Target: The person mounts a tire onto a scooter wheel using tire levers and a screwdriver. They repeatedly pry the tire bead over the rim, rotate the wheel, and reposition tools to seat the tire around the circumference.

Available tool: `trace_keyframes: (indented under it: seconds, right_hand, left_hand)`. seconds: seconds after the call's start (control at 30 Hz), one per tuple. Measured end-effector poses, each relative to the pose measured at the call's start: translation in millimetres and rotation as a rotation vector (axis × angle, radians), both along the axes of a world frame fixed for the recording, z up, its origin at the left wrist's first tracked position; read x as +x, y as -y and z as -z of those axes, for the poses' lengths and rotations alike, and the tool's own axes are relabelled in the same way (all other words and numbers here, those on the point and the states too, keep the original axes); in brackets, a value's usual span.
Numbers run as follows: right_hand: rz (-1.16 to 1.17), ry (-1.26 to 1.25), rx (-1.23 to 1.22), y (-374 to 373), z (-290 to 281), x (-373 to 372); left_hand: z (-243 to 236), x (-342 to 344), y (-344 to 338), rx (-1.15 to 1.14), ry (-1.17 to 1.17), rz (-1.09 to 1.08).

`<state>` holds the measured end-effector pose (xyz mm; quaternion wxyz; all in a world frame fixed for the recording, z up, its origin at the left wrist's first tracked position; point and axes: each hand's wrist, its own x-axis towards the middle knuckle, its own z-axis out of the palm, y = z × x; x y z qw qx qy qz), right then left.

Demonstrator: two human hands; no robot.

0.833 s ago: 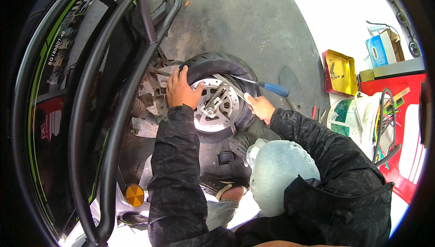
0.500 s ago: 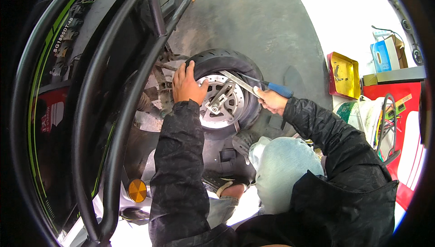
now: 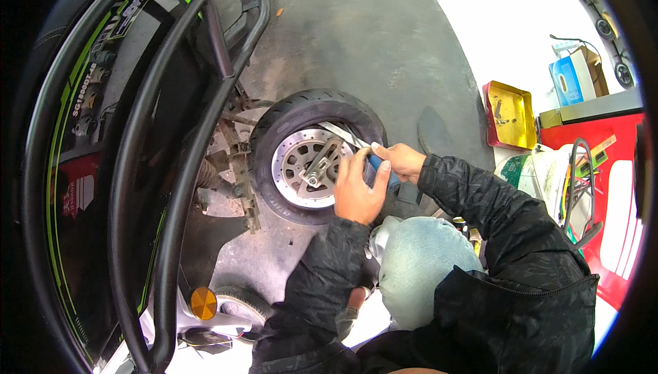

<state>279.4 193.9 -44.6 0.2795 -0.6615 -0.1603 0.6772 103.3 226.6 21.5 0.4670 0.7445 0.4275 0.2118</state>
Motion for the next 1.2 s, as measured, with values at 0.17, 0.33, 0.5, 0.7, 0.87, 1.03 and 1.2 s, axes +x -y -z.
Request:
trace_keyframes:
  seconds: [0.17, 0.33, 0.5, 0.7, 0.87, 1.03, 1.2]
  right_hand:
    - [0.1, -0.127, 0.05, 5.5, 11.6, -3.0]
    - [0.055, -0.073, 0.137, 6.8, 22.4, -1.1]
    - [0.034, -0.03, 0.127, 14.2, 23.5, 1.0]
    - [0.103, -0.157, 0.38, 19.8, 44.8, 2.3]
    - [0.426, -0.567, 0.159, 21.8, 71.0, 10.2]
    - [0.235, -0.679, 0.213, 25.7, 65.2, 25.9]
    - [0.308, -1.023, 0.217, 41.0, 30.4, 4.3]
  left_hand:
    - [13.8, 27.0, 16.4, -0.662, 0.554, -0.235]
    - [-1.8, 44.7, -8.9, -0.094, 0.23, -0.133]
    - [-20.8, 95.0, -58.4, 0.313, -0.446, -0.047]
    - [8.0, 146.6, -77.2, 0.459, -0.545, 0.053]
    - [33.4, 154.4, -50.2, 0.472, -0.591, 0.155]
    - [39.2, 151.0, -45.6, 0.538, -0.557, 0.085]
    - [32.0, 154.7, -63.4, 0.505, -0.57, 0.123]
